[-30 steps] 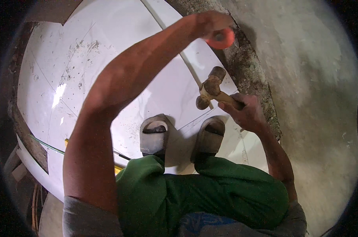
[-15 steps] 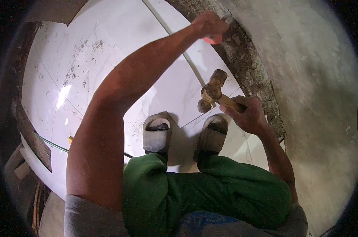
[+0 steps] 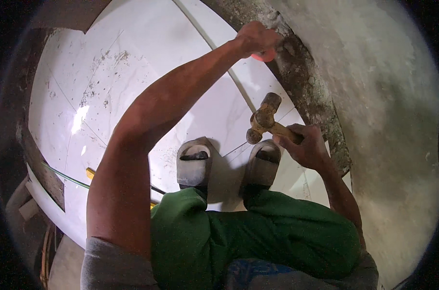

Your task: The person positions and secures a small white tile into a narrow gap between larger tiles and a concrete wall by hand and using a hammer and a chisel.

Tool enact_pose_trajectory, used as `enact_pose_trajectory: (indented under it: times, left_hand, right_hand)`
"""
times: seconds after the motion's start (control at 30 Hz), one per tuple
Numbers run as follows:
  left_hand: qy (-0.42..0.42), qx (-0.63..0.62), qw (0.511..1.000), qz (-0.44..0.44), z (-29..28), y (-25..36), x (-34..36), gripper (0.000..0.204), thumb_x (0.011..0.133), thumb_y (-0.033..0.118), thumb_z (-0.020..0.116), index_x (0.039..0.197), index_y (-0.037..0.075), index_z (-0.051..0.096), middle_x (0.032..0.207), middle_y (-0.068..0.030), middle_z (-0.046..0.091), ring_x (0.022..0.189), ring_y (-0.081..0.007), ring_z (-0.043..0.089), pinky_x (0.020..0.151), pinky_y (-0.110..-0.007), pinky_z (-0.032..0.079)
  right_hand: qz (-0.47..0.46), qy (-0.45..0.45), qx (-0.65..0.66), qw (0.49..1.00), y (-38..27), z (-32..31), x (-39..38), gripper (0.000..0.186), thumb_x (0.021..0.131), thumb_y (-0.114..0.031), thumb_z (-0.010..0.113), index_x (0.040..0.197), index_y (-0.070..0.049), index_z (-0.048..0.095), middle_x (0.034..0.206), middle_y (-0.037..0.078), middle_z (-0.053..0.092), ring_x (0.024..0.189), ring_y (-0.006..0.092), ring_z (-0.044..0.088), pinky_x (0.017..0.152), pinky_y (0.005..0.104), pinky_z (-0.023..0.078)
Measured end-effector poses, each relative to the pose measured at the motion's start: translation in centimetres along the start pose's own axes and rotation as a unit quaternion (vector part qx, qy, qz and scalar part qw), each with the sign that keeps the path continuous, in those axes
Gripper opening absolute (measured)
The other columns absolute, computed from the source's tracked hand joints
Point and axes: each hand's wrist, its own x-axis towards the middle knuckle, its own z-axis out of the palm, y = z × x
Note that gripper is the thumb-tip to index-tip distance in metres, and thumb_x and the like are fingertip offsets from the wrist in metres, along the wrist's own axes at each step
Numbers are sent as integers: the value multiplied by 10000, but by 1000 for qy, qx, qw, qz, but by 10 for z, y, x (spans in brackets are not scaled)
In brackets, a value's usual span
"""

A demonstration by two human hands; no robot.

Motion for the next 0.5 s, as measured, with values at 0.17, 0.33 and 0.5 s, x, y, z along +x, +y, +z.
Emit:
enact_pose_trajectory:
  times: [0.17, 0.33, 0.5]
  left_hand:
    - [16, 79, 968, -236, -16, 82, 2, 246, 730, 212, 742, 935, 78, 765, 961, -193, 737, 919, -289, 751, 782, -383, 606]
    - [-15, 266, 963, -31, -16, 49, -23, 265, 746, 225, 718, 898, 11, 751, 854, -187, 749, 826, -342, 754, 755, -402, 610]
    - [38, -66, 972, -220, -17, 50, -15, 247, 793, 255, 690, 886, 38, 764, 891, -182, 754, 814, -313, 752, 713, -400, 605]
  right_hand:
    - [-5, 2, -11, 1000, 0, -4, -3, 331, 877, -280, 810, 944, 37, 747, 622, 85, 635, 549, 112, 535, 507, 315, 437]
    - [-72, 31, 4, 997, 5, -1, -9, 326, 872, -276, 821, 929, 35, 744, 603, 61, 594, 542, 96, 503, 490, 312, 411]
    - [-36, 20, 1, 999, 2, 0, -5, 330, 886, -281, 798, 909, 43, 737, 598, 34, 565, 542, 89, 476, 481, 317, 390]
